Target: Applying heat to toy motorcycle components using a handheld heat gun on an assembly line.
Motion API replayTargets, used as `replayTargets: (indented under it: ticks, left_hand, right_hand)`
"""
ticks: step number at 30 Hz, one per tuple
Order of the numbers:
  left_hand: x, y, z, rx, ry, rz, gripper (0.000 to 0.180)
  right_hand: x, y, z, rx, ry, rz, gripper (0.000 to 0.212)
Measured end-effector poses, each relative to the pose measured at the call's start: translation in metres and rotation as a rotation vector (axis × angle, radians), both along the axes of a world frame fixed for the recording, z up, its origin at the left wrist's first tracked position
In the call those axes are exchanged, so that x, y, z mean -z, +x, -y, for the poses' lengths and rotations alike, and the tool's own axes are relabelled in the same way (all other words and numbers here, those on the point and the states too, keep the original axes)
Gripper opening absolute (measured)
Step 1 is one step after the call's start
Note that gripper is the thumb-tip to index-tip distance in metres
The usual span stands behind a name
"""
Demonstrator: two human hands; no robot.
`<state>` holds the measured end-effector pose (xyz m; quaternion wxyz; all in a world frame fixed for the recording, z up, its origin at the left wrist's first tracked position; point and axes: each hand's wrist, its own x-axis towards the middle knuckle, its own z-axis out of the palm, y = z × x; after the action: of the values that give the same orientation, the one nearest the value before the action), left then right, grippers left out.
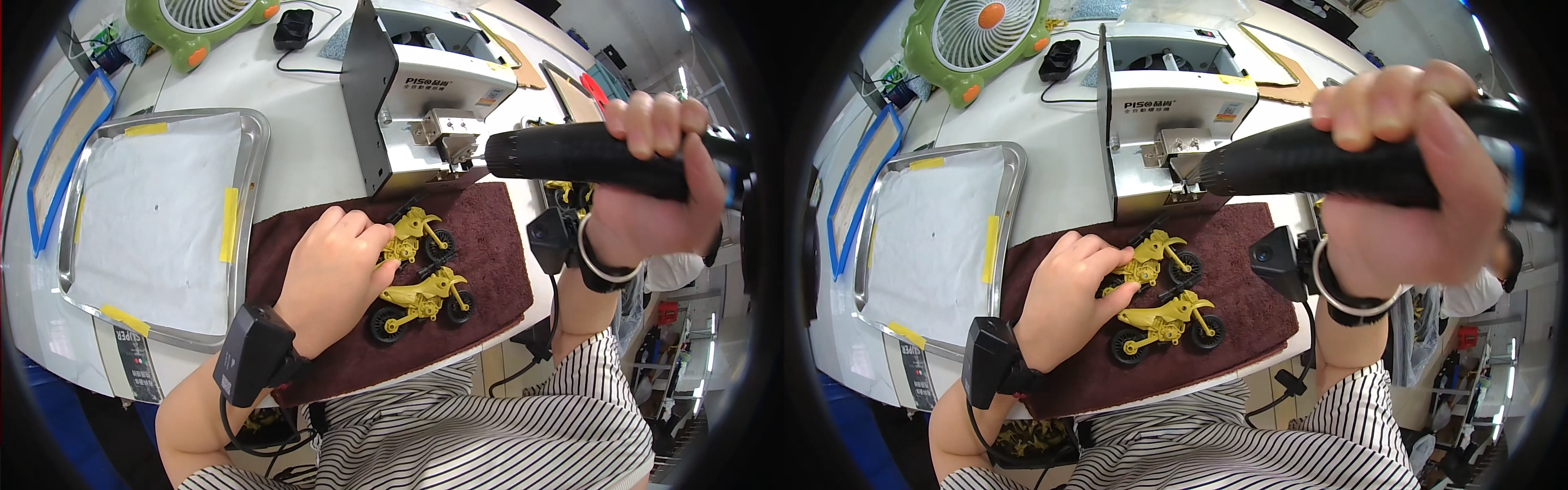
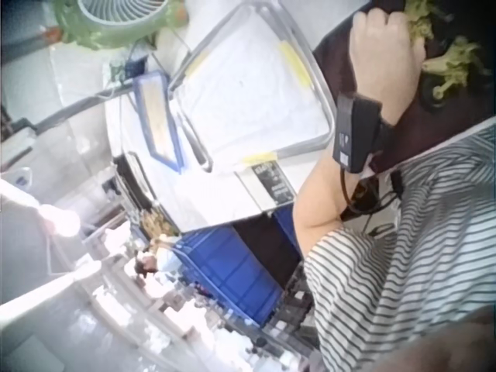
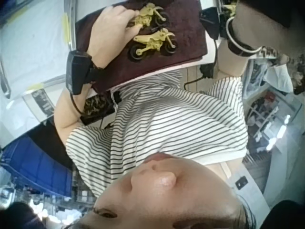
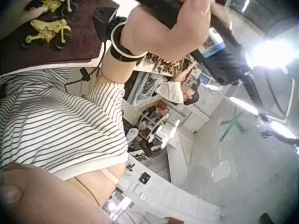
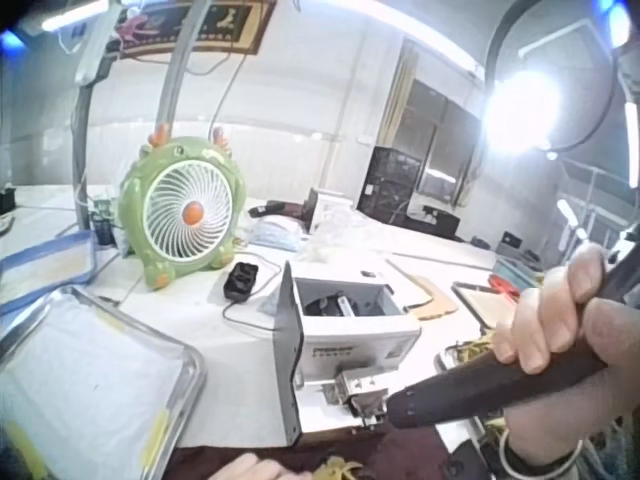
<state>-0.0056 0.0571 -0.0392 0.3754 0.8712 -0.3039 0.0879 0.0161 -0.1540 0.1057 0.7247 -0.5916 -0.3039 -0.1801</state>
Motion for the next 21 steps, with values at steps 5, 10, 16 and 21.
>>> replayTargets:
  ticks: [5, 10, 16, 21]
  left_hand:
    - [0.001, -0.003, 0.001, -0.004, 0.017, 0.003, 0.026]
    - [-0.004, -0.011, 0.004, -0.042, 0.190, 0.082, 0.029]
    - [-0.025, -0.091, 0.041, 0.105, 0.328, 0.172, 0.046]
    - [0.019, -0.103, 0.083, -0.158, 0.144, -0.009, 0.046]
  right_hand:
    - [0.020, 0.009, -0.008, 0.038, -0.062, 0.039, 0.016]
    - [0.017, 0.002, -0.006, 0.006, -0.073, -0.012, 0.015]
    - [0.014, -0.046, -0.017, -0.214, 0.131, 0.050, 0.025]
    - [0.036, -0.060, -0.037, -0.415, 0.020, -0.072, 0.026]
